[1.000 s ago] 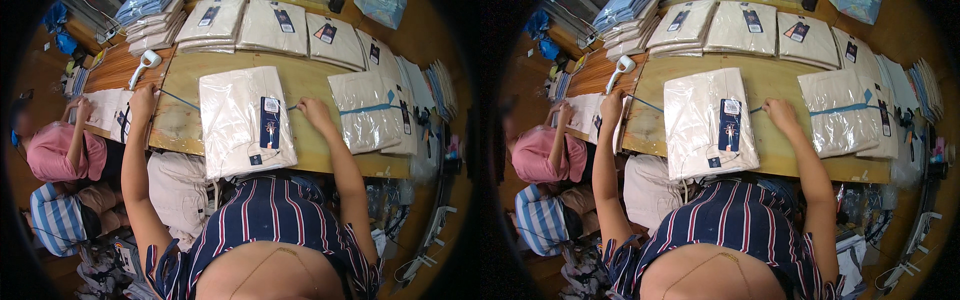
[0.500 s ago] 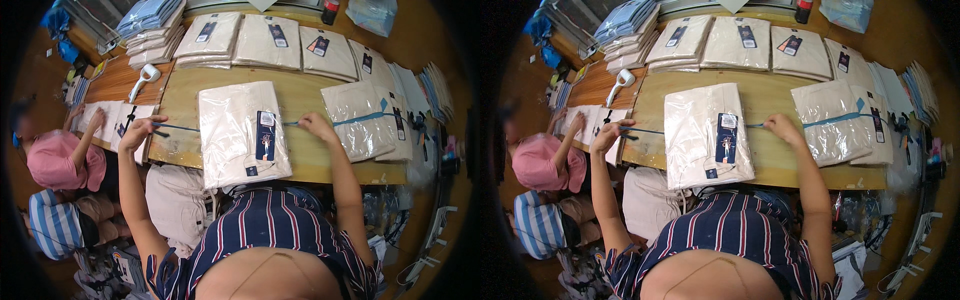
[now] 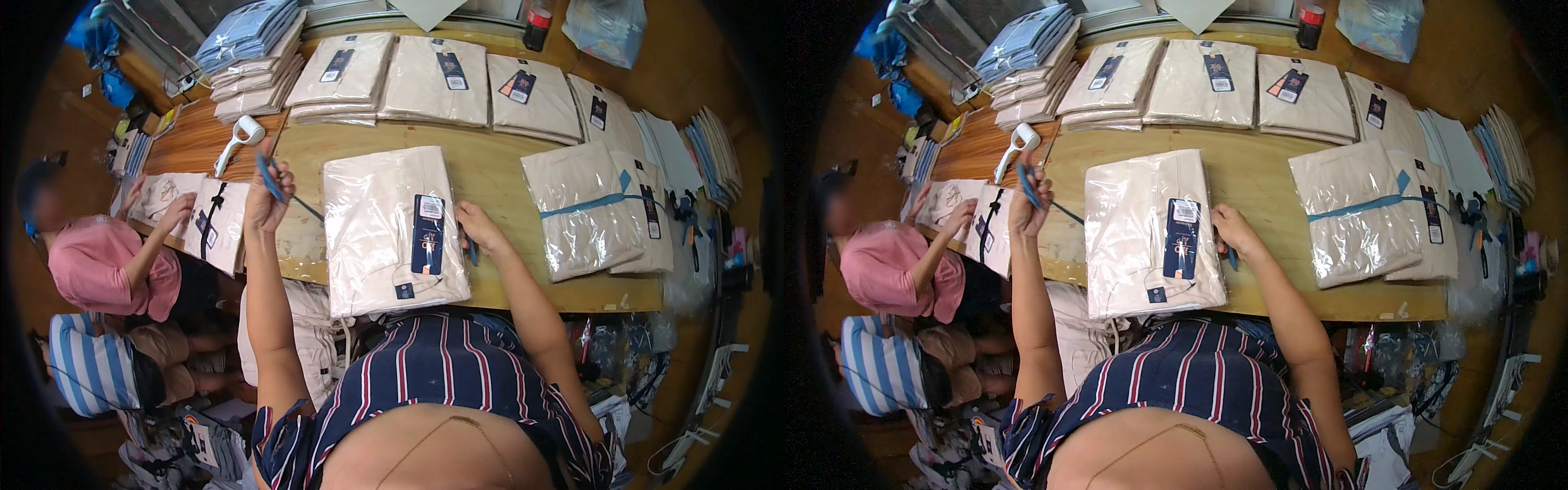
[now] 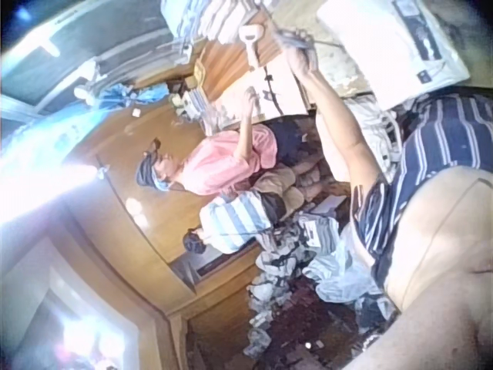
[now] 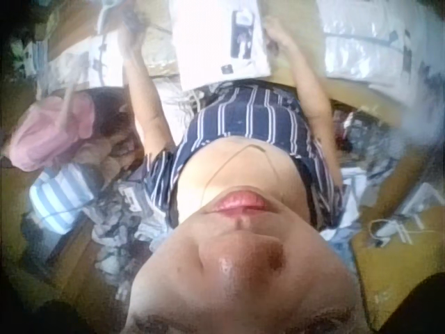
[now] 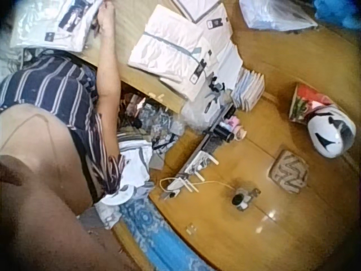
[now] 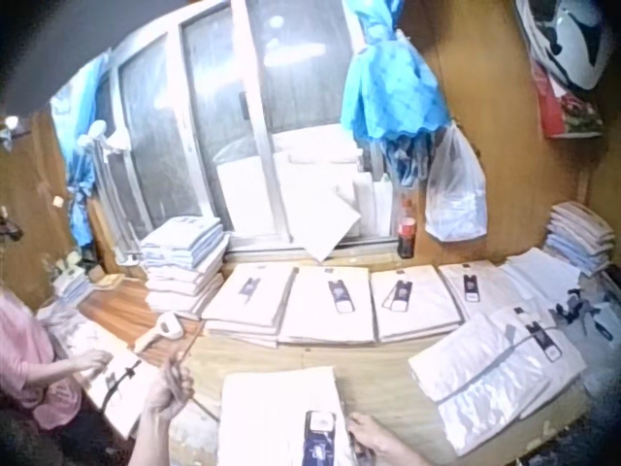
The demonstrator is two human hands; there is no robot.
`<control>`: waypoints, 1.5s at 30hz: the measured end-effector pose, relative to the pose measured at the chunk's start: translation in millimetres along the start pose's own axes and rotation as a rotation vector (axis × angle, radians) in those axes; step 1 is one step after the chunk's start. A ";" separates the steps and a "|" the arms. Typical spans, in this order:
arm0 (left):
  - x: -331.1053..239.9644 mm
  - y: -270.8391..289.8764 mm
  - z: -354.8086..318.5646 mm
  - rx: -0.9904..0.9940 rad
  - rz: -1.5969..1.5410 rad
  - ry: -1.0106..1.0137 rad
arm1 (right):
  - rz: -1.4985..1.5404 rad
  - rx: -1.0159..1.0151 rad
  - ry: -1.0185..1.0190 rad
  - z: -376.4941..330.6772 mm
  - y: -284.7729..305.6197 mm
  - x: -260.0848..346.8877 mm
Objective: The person picks up packaged shirts from a table, stacks them, and secures the bundle by tying a blue ribbon around them.
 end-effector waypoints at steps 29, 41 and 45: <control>-7.6 -47.1 -11.2 -0.481 0.884 -0.306 | -0.387 -0.657 0.552 34.6 193.4 62.5; 99.4 -10.1 -88.2 -0.270 0.796 0.212 | -0.350 -0.710 -0.061 134.4 335.9 100.3; 97.5 -17.7 -102.3 -0.390 0.649 0.222 | 0.117 -0.349 0.177 129.4 258.0 159.7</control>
Point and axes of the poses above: each hand's wrist, its own z-axis towards the middle knuckle, its own y-axis out of the back of the hand, x = y × z, the point moved 2 cm from there along z, towards the middle knuckle, and after that the axes turned 1 degree about -z, right-handed, at the moved point
